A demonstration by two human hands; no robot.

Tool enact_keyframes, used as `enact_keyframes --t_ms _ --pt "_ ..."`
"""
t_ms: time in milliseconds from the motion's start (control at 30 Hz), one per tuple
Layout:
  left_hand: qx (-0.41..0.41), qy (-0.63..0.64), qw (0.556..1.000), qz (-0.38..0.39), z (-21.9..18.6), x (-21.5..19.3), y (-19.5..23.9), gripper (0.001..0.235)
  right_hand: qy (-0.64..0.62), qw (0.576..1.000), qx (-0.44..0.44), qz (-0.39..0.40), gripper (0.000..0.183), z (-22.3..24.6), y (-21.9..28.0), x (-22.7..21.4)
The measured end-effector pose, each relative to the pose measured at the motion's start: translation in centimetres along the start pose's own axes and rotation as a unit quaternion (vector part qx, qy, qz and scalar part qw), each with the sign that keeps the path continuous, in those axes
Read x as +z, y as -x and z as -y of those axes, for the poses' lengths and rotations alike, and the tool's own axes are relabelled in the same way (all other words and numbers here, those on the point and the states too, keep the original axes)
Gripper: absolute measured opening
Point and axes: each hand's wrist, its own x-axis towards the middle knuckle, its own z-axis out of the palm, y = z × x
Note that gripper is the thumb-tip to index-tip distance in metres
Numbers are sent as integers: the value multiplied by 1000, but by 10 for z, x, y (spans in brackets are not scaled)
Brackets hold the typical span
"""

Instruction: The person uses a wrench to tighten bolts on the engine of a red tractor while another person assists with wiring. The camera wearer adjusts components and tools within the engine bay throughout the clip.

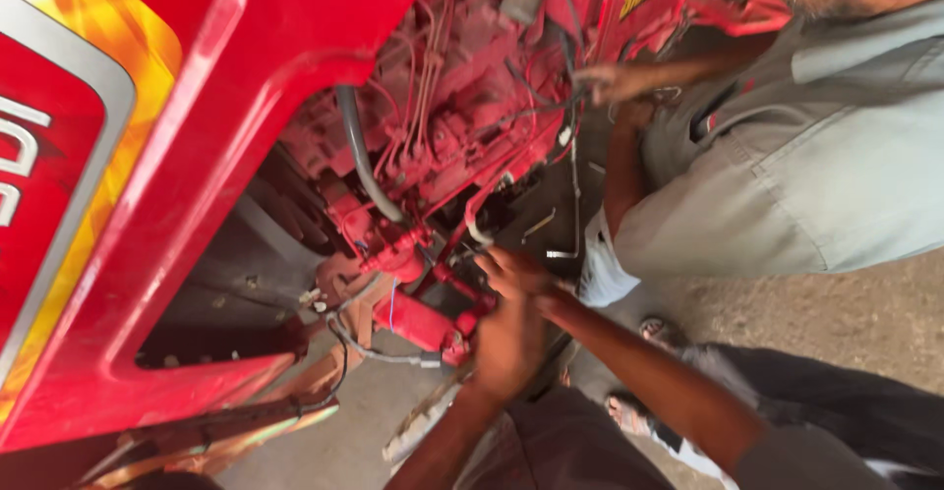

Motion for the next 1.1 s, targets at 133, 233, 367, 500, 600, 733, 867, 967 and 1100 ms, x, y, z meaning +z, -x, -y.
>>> enact_keyframes --t_ms 133,233,367,500,600,733,867,967,1100 --pt "59 -67 992 84 -25 1 2 25 124 984 -123 12 18 2 -22 38" --pt "82 -35 996 28 -22 -15 0 29 167 967 -189 35 16 7 -34 49" --pt "43 23 995 -87 -20 -25 2 21 153 975 -151 56 14 17 -37 55" --pt "10 -44 998 -46 -18 -21 4 14 288 914 -287 -8 18 23 -38 55" --pt "18 -98 995 -6 -14 -21 7 15 228 941 -251 23 15 28 -38 51" --pt "9 -6 998 -65 -7 -20 15 18 81 983 -142 90 19 39 -32 37" --pt "-71 -50 993 -79 2 -17 18 14 -290 924 166 184 36 54 -30 27" --pt "-25 -125 991 -31 6 -9 19 13 -405 863 234 190 37 56 -22 21" --pt "26 -137 990 -13 10 -6 20 12 -491 788 319 190 35 47 -16 23"
